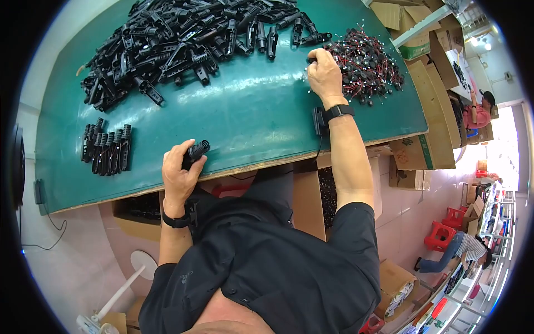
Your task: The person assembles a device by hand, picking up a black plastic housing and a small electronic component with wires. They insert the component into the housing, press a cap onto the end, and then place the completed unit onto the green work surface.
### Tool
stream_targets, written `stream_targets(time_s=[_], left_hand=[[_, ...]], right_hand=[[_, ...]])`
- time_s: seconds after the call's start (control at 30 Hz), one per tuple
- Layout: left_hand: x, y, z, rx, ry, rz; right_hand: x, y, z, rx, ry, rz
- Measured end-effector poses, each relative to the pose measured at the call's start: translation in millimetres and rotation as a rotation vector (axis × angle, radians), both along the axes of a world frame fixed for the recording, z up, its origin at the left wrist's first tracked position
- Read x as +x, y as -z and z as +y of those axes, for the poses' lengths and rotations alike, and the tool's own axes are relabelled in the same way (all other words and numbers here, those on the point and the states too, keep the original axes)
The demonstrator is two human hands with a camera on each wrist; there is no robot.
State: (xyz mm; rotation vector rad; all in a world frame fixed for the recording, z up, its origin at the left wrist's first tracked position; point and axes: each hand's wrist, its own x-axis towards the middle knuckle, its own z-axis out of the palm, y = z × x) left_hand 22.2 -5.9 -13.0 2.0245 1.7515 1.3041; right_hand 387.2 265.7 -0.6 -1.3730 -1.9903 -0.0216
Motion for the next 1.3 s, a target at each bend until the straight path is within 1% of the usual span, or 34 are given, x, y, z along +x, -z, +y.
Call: stream_targets(time_s=[0.03, 0.2, 0.3, 0.33, 0.37, 0.43, 0.47, 0.57, 0.6, 0.63, 0.7, 0.73, 0.77, 0.83, 0.87, 0.97, 1.0, 1.1, 1.13, 1.23, 1.27, 1.3], left_hand=[[-0.9, 0.5, -0.6, -0.011, 0.005, -0.008], [-2.2, 1.5, -0.2, -0.032, 0.010, -0.042], [-1.3, -1.5, 1.5, -0.025, 0.005, -0.063], [-1.6, -1.9, 1.1, -0.023, 0.001, -0.071], [-2.2, -1.5, 0.8, -0.035, -0.009, -0.063], [-3.0, -0.4, 1.7, -0.069, -0.008, -0.136], [-3.3, 0.4, 1.1, -0.083, -0.004, -0.174], [-5.7, 1.9, 0.5, -0.085, 0.009, -0.173], [-5.7, 2.3, 0.4, -0.081, 0.014, -0.179], [-5.4, 2.3, -0.2, -0.084, 0.013, -0.174], [-4.9, 2.0, -0.4, -0.143, 0.020, -0.315], [-5.4, 2.2, -1.8, -0.174, 0.019, -0.385], [-7.0, 3.3, -2.7, -0.180, 0.010, -0.378], [-12.3, 6.8, -0.5, -0.140, 0.062, -0.364], [-14.6, 7.4, -0.3, -0.120, 0.090, -0.356], [-16.8, 5.7, -1.8, -0.138, 0.110, -0.354], [-17.9, 5.0, -1.8, -0.142, 0.126, -0.359], [-20.2, 7.6, -2.0, -0.111, 0.152, -0.350], [-20.6, 8.4, -2.1, -0.094, 0.163, -0.350], [-20.5, 9.6, -3.8, -0.099, 0.184, -0.387], [-20.1, 10.1, -4.4, -0.101, 0.194, -0.407], [-19.7, 10.7, -4.6, -0.107, 0.194, -0.405]], right_hand=[[1.6, 1.6, -2.5, 0.002, 0.001, 0.077], [2.6, 13.4, -15.3, 0.005, -0.068, 0.086], [-14.4, 0.6, -43.2, -0.083, -0.164, 0.230], [-21.7, -3.0, -52.9, -0.092, -0.171, 0.236], [-30.5, -6.6, -64.1, -0.216, -0.192, 0.317], [-46.1, -6.1, -81.9, -0.471, -0.228, 0.481], [-51.0, -1.9, -86.0, -0.482, -0.231, 0.490], [-59.2, 4.8, -93.3, -0.681, -0.275, 0.589], [-60.2, 5.6, -95.3, -0.683, -0.277, 0.594], [-61.0, 6.2, -98.7, -0.730, -0.313, 0.701], [-63.5, 5.9, -105.9, -0.819, -0.390, 0.917], [-67.9, 1.8, -112.3, -0.825, -0.396, 0.921], [-72.9, -2.7, -120.9, -0.835, -0.439, 0.956], [-85.6, -13.3, -138.6, -0.854, -0.529, 1.031], [-91.4, -16.0, -145.3, -0.862, -0.536, 1.040], [-105.0, -23.5, -164.1, -0.766, -0.650, 0.970], [-108.3, -26.5, -169.3, -0.766, -0.650, 0.979], [-112.8, -37.4, -181.8, -0.724, -0.631, 0.726], [-112.1, -41.8, -184.9, -0.725, -0.630, 0.729], [-110.4, -55.0, -193.4, -0.481, -0.709, 0.552], [-109.8, -60.0, -195.1, -0.485, -0.708, 0.557], [-109.0, -65.6, -196.4, -0.398, -0.736, 0.542]])
